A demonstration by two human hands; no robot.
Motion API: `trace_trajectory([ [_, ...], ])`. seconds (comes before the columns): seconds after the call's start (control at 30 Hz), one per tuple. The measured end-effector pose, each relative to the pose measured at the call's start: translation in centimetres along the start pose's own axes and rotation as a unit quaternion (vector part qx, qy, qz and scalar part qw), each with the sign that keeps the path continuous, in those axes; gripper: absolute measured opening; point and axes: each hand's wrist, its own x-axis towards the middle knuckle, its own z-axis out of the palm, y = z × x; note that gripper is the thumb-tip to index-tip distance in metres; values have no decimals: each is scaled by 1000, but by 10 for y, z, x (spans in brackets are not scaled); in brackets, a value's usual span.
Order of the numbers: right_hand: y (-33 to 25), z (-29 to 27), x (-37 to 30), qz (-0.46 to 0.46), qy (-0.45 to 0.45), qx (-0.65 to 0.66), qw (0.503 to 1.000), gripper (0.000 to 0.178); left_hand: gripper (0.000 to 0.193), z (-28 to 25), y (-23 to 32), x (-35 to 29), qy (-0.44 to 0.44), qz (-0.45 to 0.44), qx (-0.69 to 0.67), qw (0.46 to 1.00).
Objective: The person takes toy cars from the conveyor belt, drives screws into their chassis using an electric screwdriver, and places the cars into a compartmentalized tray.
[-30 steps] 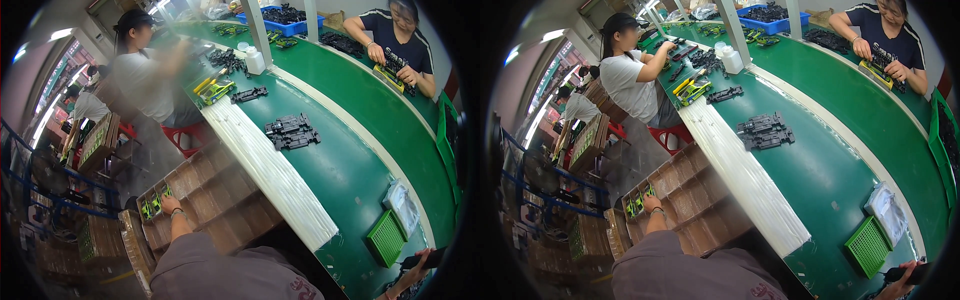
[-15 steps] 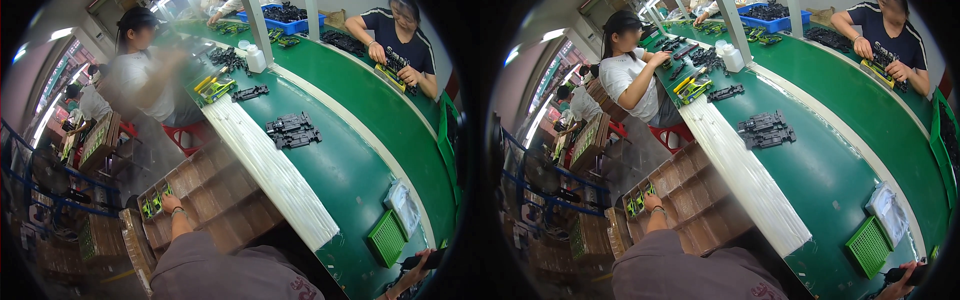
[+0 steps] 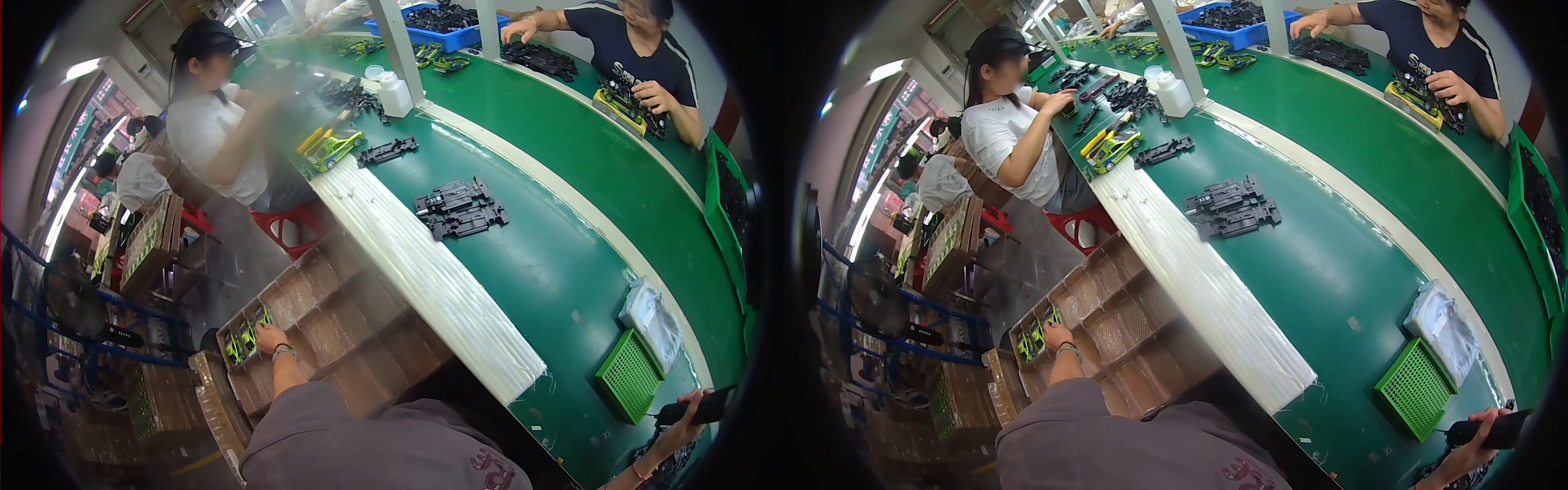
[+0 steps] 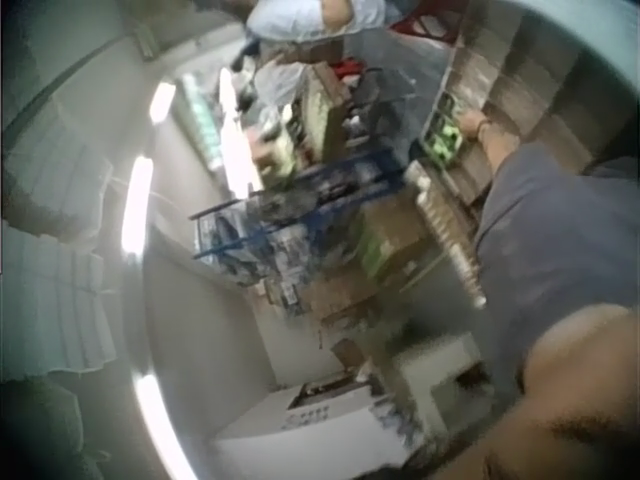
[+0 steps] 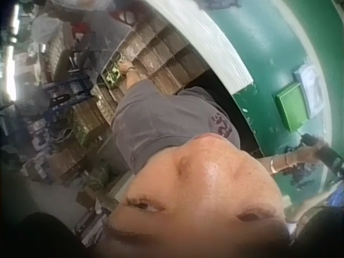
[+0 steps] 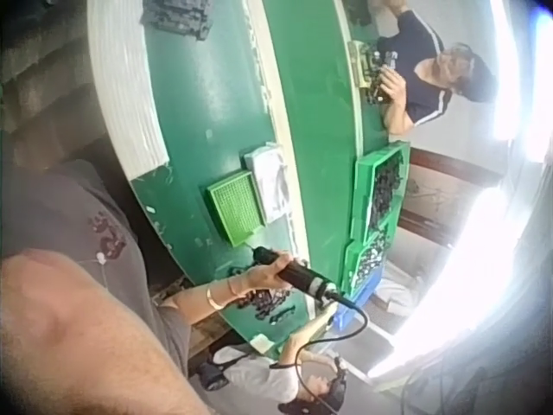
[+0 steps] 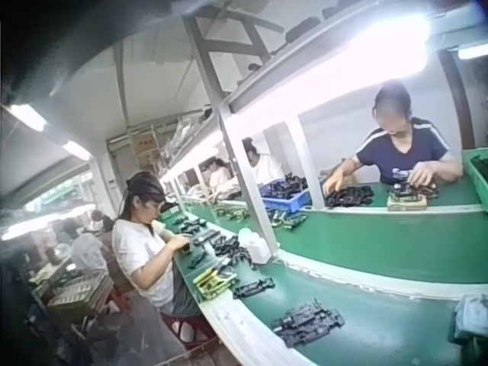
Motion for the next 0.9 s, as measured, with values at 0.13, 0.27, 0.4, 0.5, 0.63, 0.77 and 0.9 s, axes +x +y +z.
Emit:
trace_trajectory([
  [0.13, 9, 0, 0, -16, -5, 15, 1000, 22, 29, -4, -6, 6, 10, -13, 4, 1000],
  [0.27, -1, 7, -6, -25, -8, -6, 1000, 23, 30, 5, -6, 13, -10, -2, -3, 1000],
  [0.4, -9, -31, -10, -43, 52, -87, 994, 28, 33, 66, 37, -35, -198, 29, 4, 980],
  [0.5, 5, 4, -8, 30, -8, 111, 993, 25, 33, 110, -87, 74, -101, 136, 94, 981],
  [0.63, -20, 35, 0, 3, -6, 101, 995, 24, 36, 178, 129, 0, -117, 237, -41, 964],
  [0.77, -31, 4, 1, 19, 36, 126, 991, 27, 36, 181, 252, -62, -150, 310, -101, 933],
  [0.9, -32, 1, -2, 26, 36, 156, 987, 30, 36, 171, 260, -39, -138, 309, -97, 936],
])
